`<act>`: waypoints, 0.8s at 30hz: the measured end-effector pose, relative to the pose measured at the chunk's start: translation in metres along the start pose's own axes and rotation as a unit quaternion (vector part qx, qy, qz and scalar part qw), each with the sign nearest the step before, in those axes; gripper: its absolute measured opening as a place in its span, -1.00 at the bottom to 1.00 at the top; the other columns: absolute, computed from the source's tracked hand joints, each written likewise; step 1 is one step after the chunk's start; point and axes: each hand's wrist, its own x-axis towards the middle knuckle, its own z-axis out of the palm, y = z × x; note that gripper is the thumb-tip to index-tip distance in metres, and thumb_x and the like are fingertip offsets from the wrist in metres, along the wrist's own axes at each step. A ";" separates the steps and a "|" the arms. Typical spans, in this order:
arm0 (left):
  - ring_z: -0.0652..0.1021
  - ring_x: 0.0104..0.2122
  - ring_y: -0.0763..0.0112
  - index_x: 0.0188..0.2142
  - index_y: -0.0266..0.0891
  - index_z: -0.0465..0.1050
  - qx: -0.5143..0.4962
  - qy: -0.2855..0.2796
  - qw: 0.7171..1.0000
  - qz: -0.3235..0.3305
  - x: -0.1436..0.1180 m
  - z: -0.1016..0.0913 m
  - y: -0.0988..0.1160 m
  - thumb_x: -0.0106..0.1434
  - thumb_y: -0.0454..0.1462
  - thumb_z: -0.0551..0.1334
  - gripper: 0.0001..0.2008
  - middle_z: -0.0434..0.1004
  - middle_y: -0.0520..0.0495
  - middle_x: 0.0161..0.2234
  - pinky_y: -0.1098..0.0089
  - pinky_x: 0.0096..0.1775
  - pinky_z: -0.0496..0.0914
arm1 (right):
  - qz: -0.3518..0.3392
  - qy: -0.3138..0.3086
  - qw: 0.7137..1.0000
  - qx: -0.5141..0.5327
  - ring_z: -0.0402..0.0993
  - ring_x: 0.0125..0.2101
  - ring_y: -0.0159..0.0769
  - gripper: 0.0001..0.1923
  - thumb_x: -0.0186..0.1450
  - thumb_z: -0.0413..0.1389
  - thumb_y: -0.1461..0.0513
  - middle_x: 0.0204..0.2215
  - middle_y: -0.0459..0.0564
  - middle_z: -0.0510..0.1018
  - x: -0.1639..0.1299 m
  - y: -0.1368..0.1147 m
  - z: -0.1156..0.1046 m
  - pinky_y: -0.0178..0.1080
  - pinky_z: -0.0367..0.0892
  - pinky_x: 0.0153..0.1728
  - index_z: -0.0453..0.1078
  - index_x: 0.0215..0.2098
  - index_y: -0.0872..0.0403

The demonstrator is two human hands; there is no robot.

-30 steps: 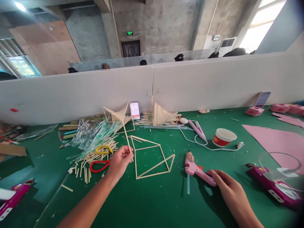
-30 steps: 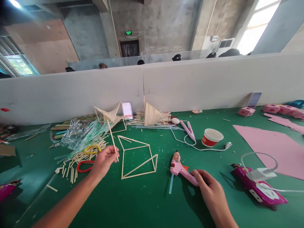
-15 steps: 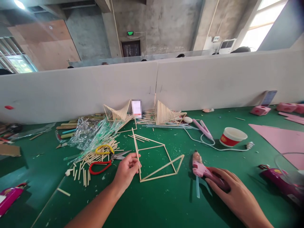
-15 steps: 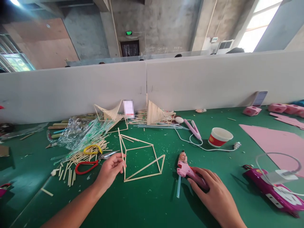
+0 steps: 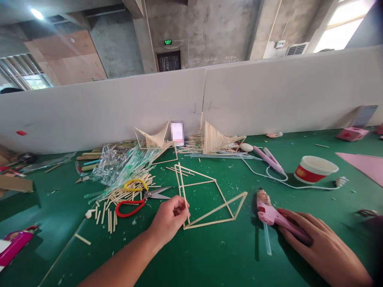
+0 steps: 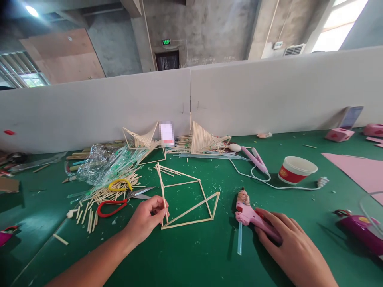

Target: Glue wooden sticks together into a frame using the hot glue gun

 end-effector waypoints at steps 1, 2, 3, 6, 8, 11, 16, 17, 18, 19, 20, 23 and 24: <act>0.45 -0.47 0.43 -0.31 -0.25 0.38 0.000 0.000 1.000 -0.002 0.000 0.000 0.000 0.19 -0.29 0.19 -0.92 0.48 -0.02 -0.44 0.46 -0.43 0.37 | 0.005 -0.004 1.000 0.000 0.49 -0.17 0.04 -0.49 0.16 0.05 -0.04 -0.18 0.05 0.58 0.000 0.000 0.000 0.03 0.40 -0.18 0.46 0.00 -0.03; 0.46 -0.47 0.43 -0.31 -0.25 0.37 -0.001 0.000 1.000 -0.004 0.001 0.000 0.000 0.19 -0.29 0.19 -0.92 0.48 -0.02 -0.44 0.46 -0.42 0.37 | 0.010 -0.009 1.000 0.000 0.48 -0.15 0.03 -0.49 0.17 0.04 -0.04 -0.16 0.05 0.58 0.000 0.000 0.000 0.03 0.39 -0.16 0.46 0.01 -0.03; 0.46 -0.46 0.43 -0.30 -0.25 0.37 -0.002 0.000 1.000 -0.007 0.001 -0.001 0.000 0.20 -0.28 0.18 -0.92 0.48 -0.02 -0.44 0.46 -0.41 0.37 | 0.015 -0.012 1.000 -0.003 0.48 -0.13 0.02 -0.48 0.19 0.02 -0.05 -0.15 0.06 0.57 0.000 0.000 0.001 0.02 0.39 -0.13 0.46 0.02 -0.02; 0.46 -0.46 0.42 -0.31 -0.25 0.36 -0.005 0.001 1.000 -0.012 0.001 -0.001 0.000 0.20 -0.28 0.18 -0.91 0.47 -0.02 -0.44 0.45 -0.41 0.37 | 0.018 -0.019 1.000 -0.011 0.46 -0.10 -0.01 -0.47 0.23 -0.02 -0.05 -0.12 0.06 0.55 -0.001 0.001 0.003 0.01 0.37 -0.09 0.44 0.05 -0.03; 0.45 -0.47 0.43 -0.32 -0.25 0.36 -0.005 0.001 1.000 -0.013 0.001 -0.001 0.000 0.18 -0.28 0.19 -0.92 0.46 -0.02 -0.44 0.45 -0.41 0.37 | 0.013 -0.018 1.000 -0.013 0.46 -0.11 -0.02 -0.47 0.23 -0.01 -0.07 -0.12 0.06 0.55 -0.001 0.005 0.005 0.00 0.36 -0.09 0.43 0.06 -0.04; 0.44 -0.48 0.43 -0.33 -0.25 0.35 -0.004 0.001 1.000 -0.013 0.002 -0.001 0.001 0.18 -0.28 0.19 -0.92 0.46 -0.02 -0.44 0.46 -0.42 0.36 | 0.008 -0.014 1.000 -0.013 0.47 -0.13 -0.03 -0.47 0.22 0.00 -0.08 -0.14 0.05 0.55 -0.001 0.011 0.010 0.00 0.37 -0.10 0.44 0.05 -0.05; 0.43 -0.49 0.45 -0.34 -0.25 0.35 -0.007 -0.001 1.000 -0.013 0.002 -0.002 0.001 0.18 -0.27 0.19 -0.92 0.44 0.00 -0.44 0.47 -0.43 0.36 | 0.000 0.000 1.000 -0.018 0.49 -0.16 0.01 -0.51 0.21 0.01 -0.06 -0.18 0.07 0.57 0.000 0.004 0.006 0.01 0.38 -0.13 0.46 -0.01 -0.03; 0.44 -0.49 0.45 -0.33 -0.25 0.35 -0.008 -0.002 1.000 -0.013 0.002 -0.002 0.000 0.18 -0.27 0.19 -0.91 0.44 0.00 -0.44 0.47 -0.43 0.36 | -0.002 0.002 1.000 -0.016 0.49 -0.17 0.03 -0.52 0.20 0.02 -0.05 -0.19 0.08 0.57 0.001 0.000 0.004 0.02 0.39 -0.14 0.47 -0.02 -0.03; 0.44 -0.47 0.44 -0.32 -0.24 0.36 -0.008 -0.004 1.000 -0.013 0.002 -0.002 0.000 0.18 -0.27 0.19 -0.91 0.44 0.00 -0.44 0.47 -0.42 0.36 | -0.004 0.004 1.000 -0.012 0.50 -0.17 0.05 -0.52 0.18 0.03 -0.05 -0.20 0.09 0.57 0.001 -0.004 0.001 0.03 0.39 -0.15 0.47 -0.03 -0.03; 0.45 -0.46 0.43 -0.31 -0.24 0.37 -0.008 -0.005 1.000 -0.012 0.003 -0.002 0.000 0.17 -0.26 0.20 -0.90 0.45 -0.01 -0.44 0.46 -0.41 0.37 | -0.007 0.007 1.000 -0.008 0.50 -0.18 0.07 -0.52 0.16 0.04 -0.05 -0.21 0.10 0.58 0.002 -0.008 -0.001 0.04 0.39 -0.16 0.47 -0.05 -0.03; 0.46 -0.45 0.42 -0.31 -0.24 0.38 -0.009 -0.005 1.000 -0.012 0.003 -0.002 0.000 0.17 -0.26 0.20 -0.90 0.45 -0.01 -0.44 0.46 -0.40 0.37 | -0.008 0.009 1.000 -0.005 0.51 -0.18 0.09 -0.51 0.15 0.05 -0.06 -0.22 0.10 0.58 0.002 -0.012 -0.003 0.05 0.39 -0.16 0.47 -0.05 -0.02; 0.47 -0.44 0.41 -0.32 -0.24 0.39 -0.010 -0.006 1.000 -0.008 0.002 -0.002 -0.002 0.16 -0.26 0.21 -0.90 0.45 -0.01 -0.44 0.46 -0.40 0.37 | 0.017 0.010 1.000 0.007 0.51 -0.16 0.09 -0.51 0.15 0.05 -0.10 -0.20 0.09 0.59 0.001 -0.016 -0.006 0.08 0.40 -0.13 0.47 -0.08 -0.04; 0.47 -0.44 0.41 -0.32 -0.24 0.39 -0.009 -0.006 1.000 -0.006 0.002 -0.002 -0.002 0.16 -0.26 0.21 -0.90 0.45 -0.01 -0.44 0.46 -0.40 0.37 | 0.032 0.013 0.999 0.013 0.51 -0.15 0.09 -0.51 0.15 0.04 -0.12 -0.18 0.09 0.58 0.000 -0.016 -0.007 0.08 0.41 -0.13 0.47 -0.11 -0.04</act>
